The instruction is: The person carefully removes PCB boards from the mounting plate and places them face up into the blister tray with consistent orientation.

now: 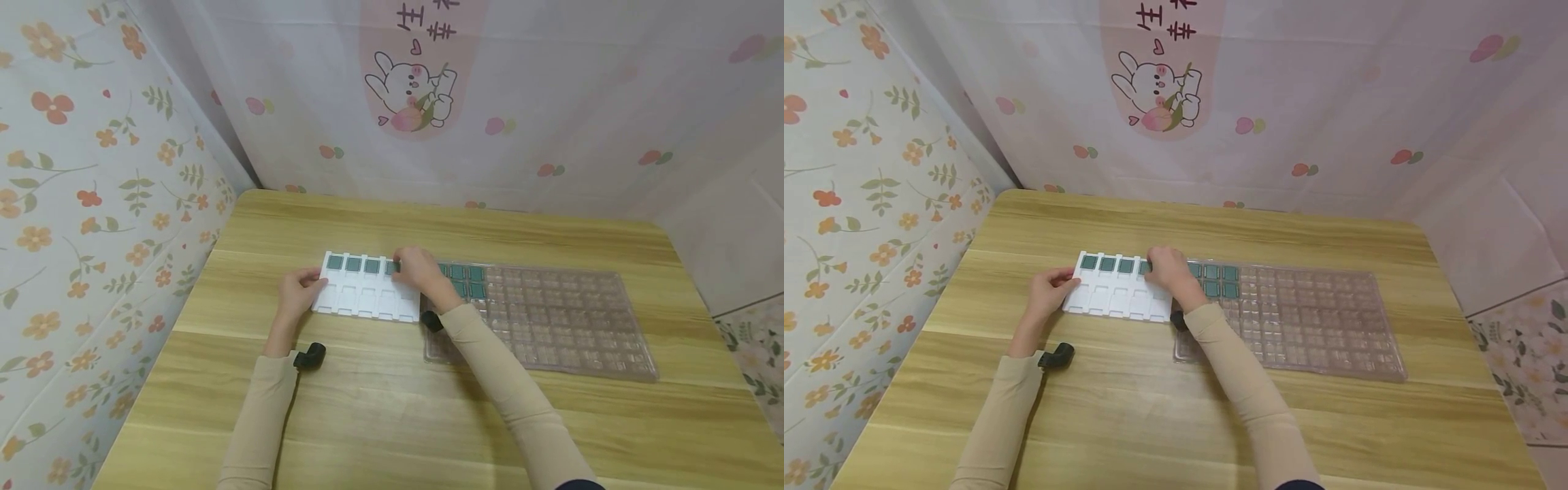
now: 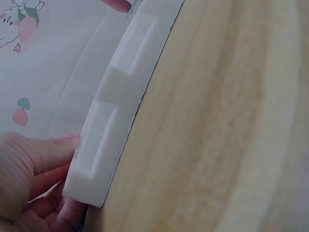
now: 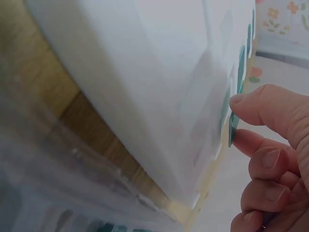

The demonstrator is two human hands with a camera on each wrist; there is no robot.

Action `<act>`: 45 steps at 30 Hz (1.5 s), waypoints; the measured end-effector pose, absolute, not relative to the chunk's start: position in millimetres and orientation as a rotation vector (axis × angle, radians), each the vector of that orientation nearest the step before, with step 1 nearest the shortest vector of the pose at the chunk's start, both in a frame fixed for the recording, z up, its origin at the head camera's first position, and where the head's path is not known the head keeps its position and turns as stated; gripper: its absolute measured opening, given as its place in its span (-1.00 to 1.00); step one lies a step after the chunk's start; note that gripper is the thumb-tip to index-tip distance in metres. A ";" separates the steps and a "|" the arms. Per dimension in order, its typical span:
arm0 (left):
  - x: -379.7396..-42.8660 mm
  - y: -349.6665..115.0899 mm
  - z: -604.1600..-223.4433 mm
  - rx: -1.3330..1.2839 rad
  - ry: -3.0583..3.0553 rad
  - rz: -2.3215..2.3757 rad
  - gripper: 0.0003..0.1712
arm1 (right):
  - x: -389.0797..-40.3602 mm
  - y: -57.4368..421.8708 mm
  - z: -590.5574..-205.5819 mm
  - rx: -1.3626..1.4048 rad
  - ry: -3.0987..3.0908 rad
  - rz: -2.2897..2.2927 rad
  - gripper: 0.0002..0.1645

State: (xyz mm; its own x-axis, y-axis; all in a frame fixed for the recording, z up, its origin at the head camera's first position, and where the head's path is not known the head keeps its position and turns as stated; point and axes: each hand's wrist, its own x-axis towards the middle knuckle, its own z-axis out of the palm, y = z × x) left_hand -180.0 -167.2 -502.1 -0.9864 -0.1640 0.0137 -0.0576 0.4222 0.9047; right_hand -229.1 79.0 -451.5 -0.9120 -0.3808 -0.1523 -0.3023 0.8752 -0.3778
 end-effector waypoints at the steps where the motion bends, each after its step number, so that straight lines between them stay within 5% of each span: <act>1: -180.0 -167.2 -502.1 0.202 -2.568 -1.622 -0.67 | -228.6 79.8 -451.2 -0.525 2.830 -0.507 -0.63; 45: -178.7 -166.7 -501.9 0.184 -2.591 -1.591 -0.68 | -195.6 134.2 -438.5 -0.612 2.877 -0.575 -0.71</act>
State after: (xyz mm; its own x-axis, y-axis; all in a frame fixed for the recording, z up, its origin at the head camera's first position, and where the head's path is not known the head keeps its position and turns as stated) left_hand -178.7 -166.7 -501.9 -0.9882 -0.1522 0.0178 -0.0530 0.4483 0.8923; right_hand -195.6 134.2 -438.5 -0.9066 -0.4176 -0.0605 -0.3623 0.8439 -0.3957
